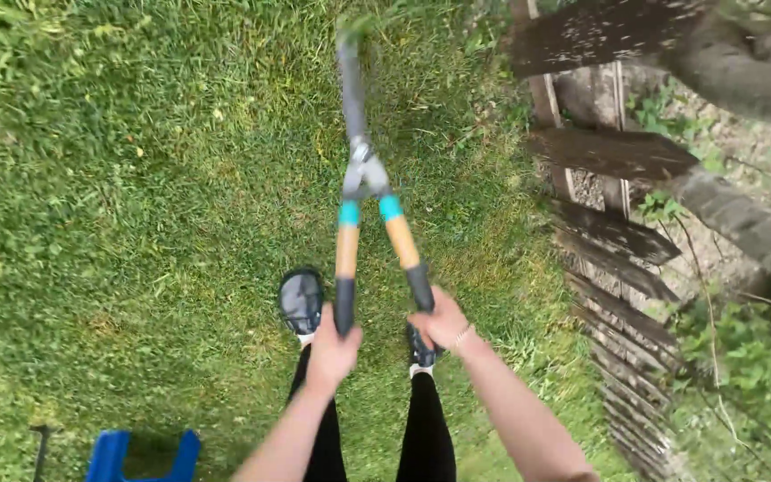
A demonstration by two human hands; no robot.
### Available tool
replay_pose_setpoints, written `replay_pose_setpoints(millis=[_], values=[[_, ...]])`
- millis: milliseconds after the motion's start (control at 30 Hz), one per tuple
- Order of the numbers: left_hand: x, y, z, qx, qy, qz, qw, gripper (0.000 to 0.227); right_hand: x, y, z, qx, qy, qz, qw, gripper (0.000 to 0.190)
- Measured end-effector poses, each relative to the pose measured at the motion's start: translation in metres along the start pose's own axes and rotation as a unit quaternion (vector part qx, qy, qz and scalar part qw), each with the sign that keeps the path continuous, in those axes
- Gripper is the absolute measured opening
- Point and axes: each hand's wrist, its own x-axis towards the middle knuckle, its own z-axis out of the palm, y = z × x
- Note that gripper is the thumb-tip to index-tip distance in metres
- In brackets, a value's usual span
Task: The person uses garden shears to trim grass and weeds along a wooden fence line. They move a white plastic chair and a pink cushion out of the way to access the area, then continue trimming the vegetation near the fence.
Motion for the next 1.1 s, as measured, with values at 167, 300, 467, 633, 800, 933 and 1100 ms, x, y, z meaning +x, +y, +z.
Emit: replay_pose_setpoints(millis=[167, 300, 467, 633, 800, 933, 1100], values=[[-0.04, -0.108, -0.036, 0.151, -0.009, -0.06, 0.987, 0.07, -0.047, 0.067, -0.005, 0.0, -0.083, 0.045, 0.996, 0.055], [-0.046, -0.135, -0.134, 0.236, -0.055, -0.058, 0.969, 0.057, -0.061, 0.131, -0.053, -0.034, -0.123, 0.075, 0.989, 0.061], [-0.075, -0.017, -0.189, 0.324, -0.114, 0.004, 0.939, 0.027, -0.06, 0.151, -0.07, 0.149, -0.144, 0.014, 0.978, 0.058], [-0.03, 0.129, -0.201, 0.392, -0.073, 0.083, 0.913, 0.029, 0.002, 0.098, -0.039, 0.253, -0.067, -0.059, 0.963, 0.035], [0.045, 0.25, -0.214, 0.462, -0.048, 0.143, 0.874, 0.041, 0.058, 0.005, -0.026, 0.398, 0.006, -0.065, 0.915, 0.03], [0.114, 0.28, -0.202, 0.487, -0.046, 0.144, 0.86, 0.039, 0.066, -0.082, -0.011, 0.406, 0.048, -0.023, 0.912, 0.019], [0.11, 0.268, -0.185, 0.507, -0.044, 0.08, 0.857, 0.045, 0.086, -0.133, 0.04, 0.47, -0.009, 0.02, 0.883, 0.017]])
